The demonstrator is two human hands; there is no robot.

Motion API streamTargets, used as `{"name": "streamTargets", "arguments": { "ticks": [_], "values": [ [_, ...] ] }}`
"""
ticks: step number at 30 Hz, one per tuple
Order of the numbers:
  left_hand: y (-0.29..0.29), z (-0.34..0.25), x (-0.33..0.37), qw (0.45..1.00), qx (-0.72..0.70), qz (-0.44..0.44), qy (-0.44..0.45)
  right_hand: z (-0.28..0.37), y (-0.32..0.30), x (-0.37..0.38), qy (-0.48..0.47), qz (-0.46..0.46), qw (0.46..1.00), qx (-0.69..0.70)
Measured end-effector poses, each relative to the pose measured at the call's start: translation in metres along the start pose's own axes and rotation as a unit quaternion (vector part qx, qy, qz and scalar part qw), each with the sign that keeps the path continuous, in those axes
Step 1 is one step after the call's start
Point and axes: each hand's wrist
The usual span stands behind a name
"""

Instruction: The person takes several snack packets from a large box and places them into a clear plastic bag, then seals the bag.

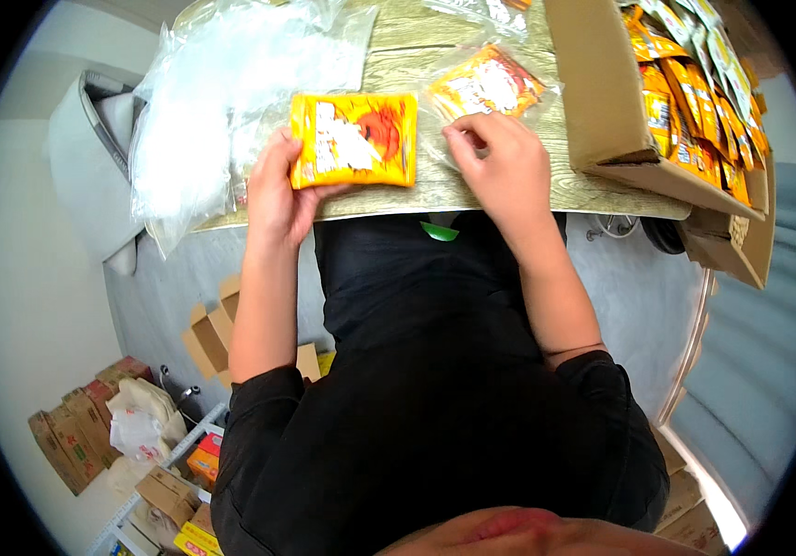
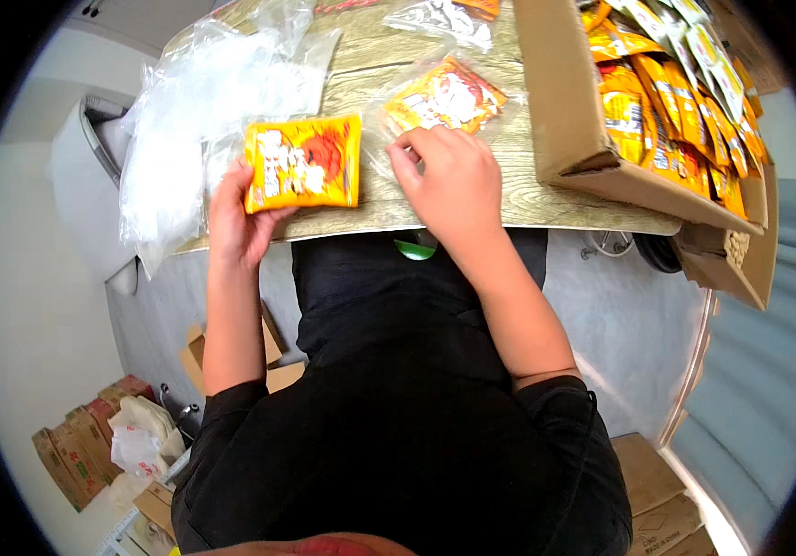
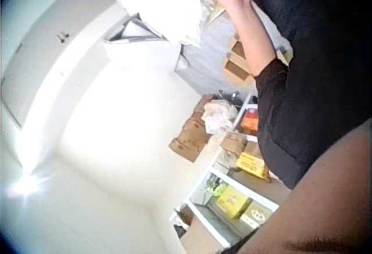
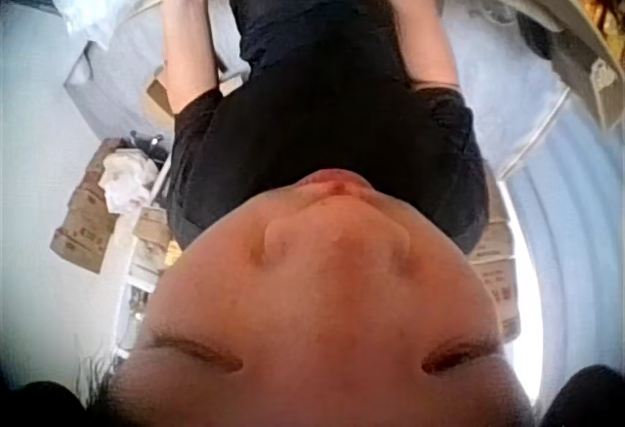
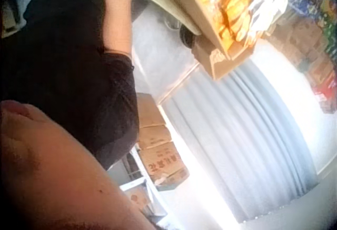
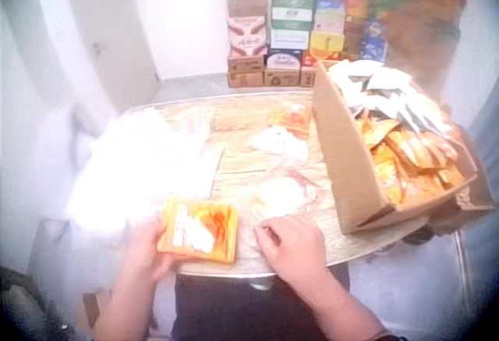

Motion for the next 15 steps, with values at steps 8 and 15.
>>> {"name": "streamTargets", "arguments": {
  "ticks": [8, 15],
  "values": [
    [-0.014, 0.023, -0.009, 0.998, -0.048, 0.018, -0.046, 0.013, 0.009, 0.003, -0.102, -0.006, 0.993, -0.053],
    [0.037, 0.051, -0.024, 0.982, -0.172, 0.049, -0.066, 0.024, 0.01, 0.001, -0.123, -0.019, 0.991, -0.039]
  ]
}}
Point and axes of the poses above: each hand's wrist, its own x-axis towards the middle knuckle, its own y-axis out of the palm, z = x × y, and after that the axes turned 11 degrees about -z, right-handed
